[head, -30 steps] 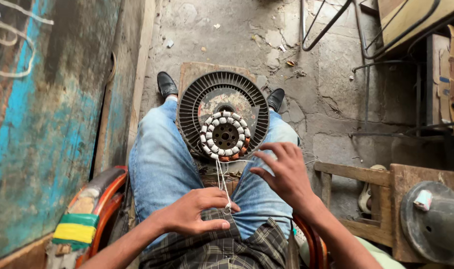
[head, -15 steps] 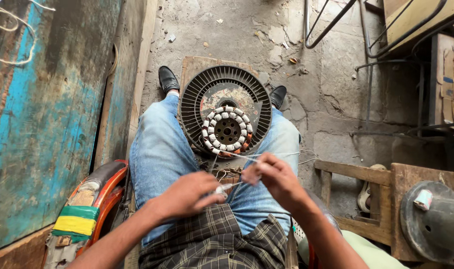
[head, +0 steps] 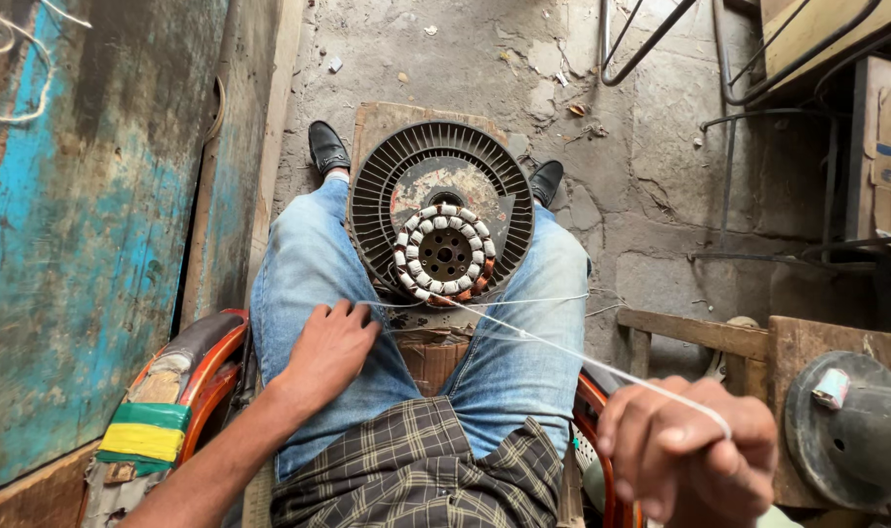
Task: The person sits on the floor and winds white thread around the copper windings of a motor stator resting on a wooden board between their legs. The person repeatedly pulls thread from a spool and wraps it around the stator slots by hand.
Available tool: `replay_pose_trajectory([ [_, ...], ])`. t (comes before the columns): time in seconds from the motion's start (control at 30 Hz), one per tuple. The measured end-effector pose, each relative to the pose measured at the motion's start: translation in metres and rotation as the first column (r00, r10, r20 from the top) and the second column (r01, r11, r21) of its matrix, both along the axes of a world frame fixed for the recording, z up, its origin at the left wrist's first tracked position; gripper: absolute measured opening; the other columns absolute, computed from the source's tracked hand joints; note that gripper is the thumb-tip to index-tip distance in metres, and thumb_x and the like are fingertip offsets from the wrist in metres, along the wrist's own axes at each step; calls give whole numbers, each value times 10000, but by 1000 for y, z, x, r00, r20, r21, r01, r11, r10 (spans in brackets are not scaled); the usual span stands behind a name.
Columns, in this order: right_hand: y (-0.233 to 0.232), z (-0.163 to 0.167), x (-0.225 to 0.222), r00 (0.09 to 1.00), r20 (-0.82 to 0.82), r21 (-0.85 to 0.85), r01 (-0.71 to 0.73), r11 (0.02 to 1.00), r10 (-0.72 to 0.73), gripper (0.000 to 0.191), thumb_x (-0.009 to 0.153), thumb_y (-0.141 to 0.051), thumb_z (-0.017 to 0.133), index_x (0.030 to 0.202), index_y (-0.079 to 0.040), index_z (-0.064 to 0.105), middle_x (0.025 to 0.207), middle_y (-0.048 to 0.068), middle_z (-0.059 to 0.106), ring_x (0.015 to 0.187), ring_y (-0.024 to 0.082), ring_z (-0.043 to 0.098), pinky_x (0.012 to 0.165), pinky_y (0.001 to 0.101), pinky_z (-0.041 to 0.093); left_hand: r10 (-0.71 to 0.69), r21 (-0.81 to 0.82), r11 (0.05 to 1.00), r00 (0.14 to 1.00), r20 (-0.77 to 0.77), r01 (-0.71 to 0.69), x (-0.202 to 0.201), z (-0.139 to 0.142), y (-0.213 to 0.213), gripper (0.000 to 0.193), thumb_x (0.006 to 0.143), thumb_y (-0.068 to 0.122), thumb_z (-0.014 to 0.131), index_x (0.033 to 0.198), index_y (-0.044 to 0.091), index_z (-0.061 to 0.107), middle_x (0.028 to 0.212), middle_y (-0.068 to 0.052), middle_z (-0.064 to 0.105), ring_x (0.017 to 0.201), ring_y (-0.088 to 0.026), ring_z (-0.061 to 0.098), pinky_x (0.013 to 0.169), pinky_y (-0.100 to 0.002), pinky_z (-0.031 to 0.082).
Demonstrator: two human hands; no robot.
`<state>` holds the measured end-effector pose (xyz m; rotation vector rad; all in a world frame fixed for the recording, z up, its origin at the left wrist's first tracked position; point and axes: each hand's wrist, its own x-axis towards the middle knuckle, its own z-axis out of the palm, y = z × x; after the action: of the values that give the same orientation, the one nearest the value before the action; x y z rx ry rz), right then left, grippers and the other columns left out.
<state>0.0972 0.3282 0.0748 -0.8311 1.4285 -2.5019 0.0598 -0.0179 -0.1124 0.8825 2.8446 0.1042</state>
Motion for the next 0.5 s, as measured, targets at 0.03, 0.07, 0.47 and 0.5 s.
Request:
replay_pose_trajectory([
  [0.03,-7,5,1,1000,-17,46,-13,999,14,343,1103,-199,493,1294,-16,712,808,86,790,697,207,770,721,438,593,-14,44,999,995,-94,18,1,6,3,438,632,170,698,1065,140,760,1098,-99,684,1006,-243,611,818,-426,476],
  [0.07,-14,8,-1,999,-36,92,-25,995,29,339,1094,-216,489,1277,-30,706,825,77,789,691,190,766,699,433,601,-22,85,996,981,-192,39,1,13,5,587,541,197,704,1123,166,767,1129,-107,690,1015,-236,610,828,-429,475],
  [0.47,-109,-116,65,537,-578,786,166,595,614,285,940,-190,568,1187,-59,623,1212,66,607,1150,268,617,1047,360,528,-149,556,553,583,799,-620,24,60,53,322,1013,365,587,1084,84,727,891,-8,762,846,-97,751,748,-265,569],
  [0.5,-111,-115,65,529,-546,814,150,561,650,303,933,-195,573,1193,-48,627,1189,76,609,1133,264,618,1036,369,524,-234,590,428,546,804,-685,25,58,57,335,1022,359,576,1064,62,725,876,-34,755,823,-117,728,740,-280,571],
])
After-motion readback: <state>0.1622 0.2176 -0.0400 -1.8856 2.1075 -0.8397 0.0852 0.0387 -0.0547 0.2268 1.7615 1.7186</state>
